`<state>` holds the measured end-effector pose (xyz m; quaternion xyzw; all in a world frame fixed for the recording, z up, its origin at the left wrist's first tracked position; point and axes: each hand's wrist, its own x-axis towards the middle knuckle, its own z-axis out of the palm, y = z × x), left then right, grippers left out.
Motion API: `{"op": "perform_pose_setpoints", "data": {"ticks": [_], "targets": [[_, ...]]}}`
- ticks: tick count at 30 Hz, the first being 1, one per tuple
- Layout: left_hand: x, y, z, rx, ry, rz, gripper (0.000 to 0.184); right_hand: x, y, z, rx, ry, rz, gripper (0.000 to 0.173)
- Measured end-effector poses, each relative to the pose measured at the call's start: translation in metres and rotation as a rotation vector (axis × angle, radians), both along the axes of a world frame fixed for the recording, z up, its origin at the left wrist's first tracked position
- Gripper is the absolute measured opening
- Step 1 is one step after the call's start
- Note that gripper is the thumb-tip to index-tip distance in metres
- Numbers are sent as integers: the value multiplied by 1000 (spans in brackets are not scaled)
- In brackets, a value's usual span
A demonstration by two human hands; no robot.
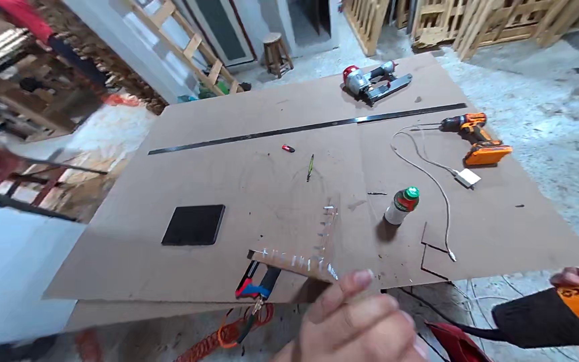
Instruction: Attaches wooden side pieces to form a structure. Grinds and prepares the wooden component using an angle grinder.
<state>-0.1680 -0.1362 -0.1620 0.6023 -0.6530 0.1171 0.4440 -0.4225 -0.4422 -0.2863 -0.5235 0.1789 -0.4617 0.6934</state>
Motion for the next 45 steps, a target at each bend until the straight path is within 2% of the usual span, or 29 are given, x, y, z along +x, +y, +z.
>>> {"op": "perform_pose_setpoints", "data": {"ticks": [2,5,9,12,18,24,27,29,30,31,32,34,36,37,39,41,45], "targets": [[-5,-7,1,-101,-113,68,19,18,42,27,-20,-167,77,61],[7,-1,-5,-85,-236,239,23,29,95,47,-34,-251,95,63],[24,8,-6,89,-263,267,20,21,150,56,-62,-232,89,61],[30,13,-3,103,-256,256,25,14,179,54,-100,-176,51,59],[18,21,-5,117,-288,138,24,13,212,38,-68,-129,-40,61],[8,11,-3,68,-310,138,23,16,196,47,-50,-202,30,61],[-11,13,-1,2,-141,-21,32,22,182,60,-29,-280,123,62],[-35,6,-7,258,119,-209,58,31,175,74,-15,-387,215,61],[-44,-2,-10,485,301,-350,71,36,170,81,-9,-450,262,62],[-51,-12,-15,720,498,-506,76,41,165,88,-4,-492,303,64],[-58,-23,-22,886,696,-644,73,45,161,94,13,-513,322,65],[-75,-34,-36,933,989,-748,64,45,152,101,25,-431,307,67],[-86,-35,-36,860,1072,-618,58,38,149,103,-35,-150,67,67],[-88,-37,-35,846,1035,-492,60,37,153,104,-49,-23,-87,67],[-88,-41,-40,891,891,-296,66,42,160,98,-17,105,-270,66],[-90,-43,-44,946,781,-222,69,47,162,87,4,114,-348,63],[-96,-41,-45,982,644,-158,72,50,159,78,-46,89,-355,63]]}}
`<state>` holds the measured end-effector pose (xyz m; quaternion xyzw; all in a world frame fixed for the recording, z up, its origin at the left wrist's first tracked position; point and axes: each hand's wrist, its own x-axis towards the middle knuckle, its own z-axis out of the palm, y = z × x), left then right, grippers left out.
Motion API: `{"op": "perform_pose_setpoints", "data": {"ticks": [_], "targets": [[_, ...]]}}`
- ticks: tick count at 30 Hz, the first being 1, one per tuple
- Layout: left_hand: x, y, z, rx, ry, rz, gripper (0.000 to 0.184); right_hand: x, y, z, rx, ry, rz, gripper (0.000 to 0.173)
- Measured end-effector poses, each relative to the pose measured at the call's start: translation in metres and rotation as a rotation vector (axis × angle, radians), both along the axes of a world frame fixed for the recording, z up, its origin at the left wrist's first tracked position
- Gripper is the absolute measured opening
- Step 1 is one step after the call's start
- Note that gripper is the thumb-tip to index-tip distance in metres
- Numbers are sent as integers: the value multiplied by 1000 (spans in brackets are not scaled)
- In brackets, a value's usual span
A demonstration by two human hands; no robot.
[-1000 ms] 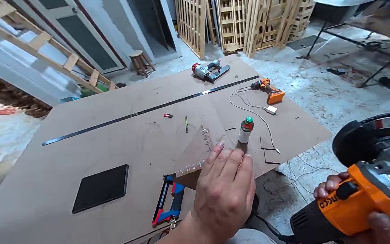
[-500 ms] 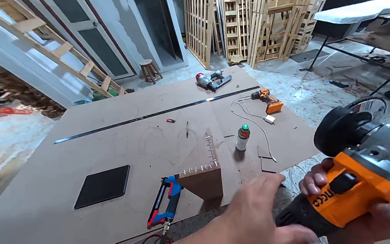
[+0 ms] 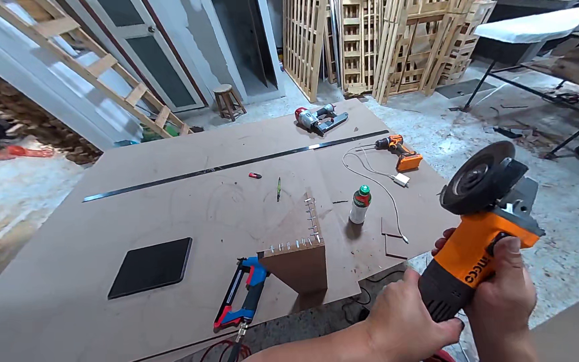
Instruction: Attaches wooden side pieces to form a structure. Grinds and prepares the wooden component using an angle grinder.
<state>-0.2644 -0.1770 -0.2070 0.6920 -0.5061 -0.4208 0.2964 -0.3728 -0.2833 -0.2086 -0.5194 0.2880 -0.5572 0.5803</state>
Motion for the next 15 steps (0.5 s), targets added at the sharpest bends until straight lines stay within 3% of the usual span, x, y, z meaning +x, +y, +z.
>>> {"op": "perform_pose_setpoints", "data": {"ticks": [5,7,9,12,13,15], "targets": [[9,4,-4,0,64,47,78,6,-9,0,15,34,176,83],[24,18,-3,4,24,-75,80,12,-11,-1,4,90,259,72],[44,57,18,-109,-116,-137,64,12,-17,-11,-73,170,408,54],[88,136,49,-679,-317,250,22,17,-18,-23,-136,334,524,48],[109,153,54,-758,-377,390,23,20,-16,-26,-134,369,560,49],[147,158,53,-774,-494,603,50,30,-13,-34,-132,390,635,48]]}}
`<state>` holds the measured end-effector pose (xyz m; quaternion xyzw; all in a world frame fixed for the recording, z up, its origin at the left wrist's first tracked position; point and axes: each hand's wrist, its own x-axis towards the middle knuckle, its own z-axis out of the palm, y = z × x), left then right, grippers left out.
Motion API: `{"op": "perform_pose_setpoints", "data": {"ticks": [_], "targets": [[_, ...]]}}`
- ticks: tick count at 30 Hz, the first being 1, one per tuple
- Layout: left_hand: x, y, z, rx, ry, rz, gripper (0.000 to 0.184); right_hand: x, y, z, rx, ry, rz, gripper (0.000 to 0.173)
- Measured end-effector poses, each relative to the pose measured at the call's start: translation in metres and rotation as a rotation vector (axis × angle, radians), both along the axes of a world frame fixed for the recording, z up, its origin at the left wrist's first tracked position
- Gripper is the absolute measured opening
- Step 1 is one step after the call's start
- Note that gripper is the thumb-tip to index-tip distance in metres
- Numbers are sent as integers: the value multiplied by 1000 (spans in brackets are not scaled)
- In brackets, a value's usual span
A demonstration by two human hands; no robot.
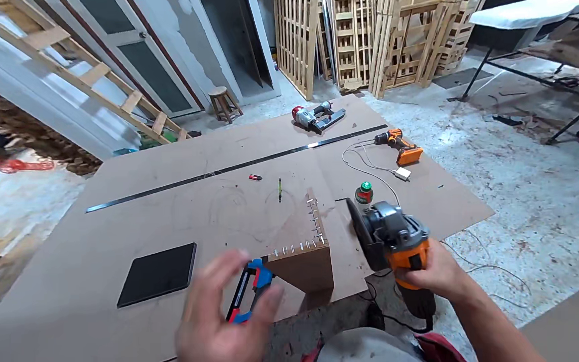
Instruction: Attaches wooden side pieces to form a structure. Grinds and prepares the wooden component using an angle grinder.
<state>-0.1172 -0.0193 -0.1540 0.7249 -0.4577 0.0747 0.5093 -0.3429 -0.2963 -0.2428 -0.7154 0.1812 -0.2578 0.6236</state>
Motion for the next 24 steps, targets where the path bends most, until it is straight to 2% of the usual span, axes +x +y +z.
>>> {"op": "perform_pose_setpoints", "data": {"ticks": [1,3,5,8,10,24], "targets": [[14,-8,-4,3,50,41,66,6,0,-3,13,-4,36,49],[26,-27,-14,-8,233,8,79,17,-3,-4,36,-12,94,53],[23,-45,-19,-43,375,-62,73,25,-8,-3,51,-3,127,56],[14,-61,-27,-107,471,-77,49,33,-14,-4,55,9,170,54],[9,-67,-31,-167,500,-67,43,37,-15,-5,43,17,191,52],[5,-68,-29,-149,459,10,38,42,-16,-8,56,21,215,54]]}}
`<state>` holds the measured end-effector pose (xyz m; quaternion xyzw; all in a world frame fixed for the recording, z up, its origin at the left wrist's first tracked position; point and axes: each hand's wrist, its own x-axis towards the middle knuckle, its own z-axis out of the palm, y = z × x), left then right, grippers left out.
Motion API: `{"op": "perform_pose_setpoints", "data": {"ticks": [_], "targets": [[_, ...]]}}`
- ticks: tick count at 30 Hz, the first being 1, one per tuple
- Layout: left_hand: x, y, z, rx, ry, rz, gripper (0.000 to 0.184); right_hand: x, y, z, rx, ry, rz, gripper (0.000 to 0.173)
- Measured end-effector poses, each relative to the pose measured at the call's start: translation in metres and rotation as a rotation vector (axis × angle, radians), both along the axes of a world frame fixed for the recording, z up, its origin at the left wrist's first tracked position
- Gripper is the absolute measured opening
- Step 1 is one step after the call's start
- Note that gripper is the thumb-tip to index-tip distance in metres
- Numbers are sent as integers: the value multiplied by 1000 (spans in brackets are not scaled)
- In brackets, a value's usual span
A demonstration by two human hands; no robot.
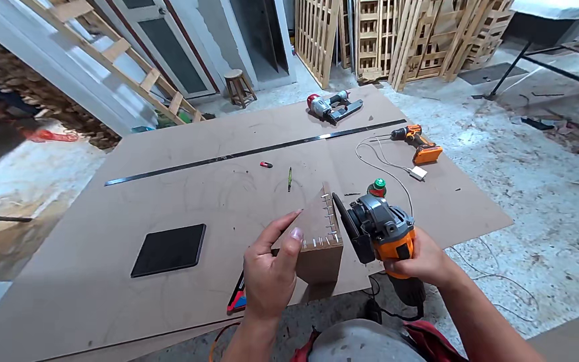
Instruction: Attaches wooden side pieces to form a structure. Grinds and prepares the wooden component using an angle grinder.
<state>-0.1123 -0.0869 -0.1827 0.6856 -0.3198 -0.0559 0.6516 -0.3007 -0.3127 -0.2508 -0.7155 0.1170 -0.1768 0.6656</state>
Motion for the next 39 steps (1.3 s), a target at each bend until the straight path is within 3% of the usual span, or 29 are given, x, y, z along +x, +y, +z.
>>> {"op": "perform_pose_setpoints", "data": {"ticks": [25,39], "targets": [[-2,-1,1,-2,9,12,37,-1,10,1,-31,1,-40,58],[1,-1,-1,-17,14,-7,39,-38,13,-10,-52,-45,-141,59]]}}
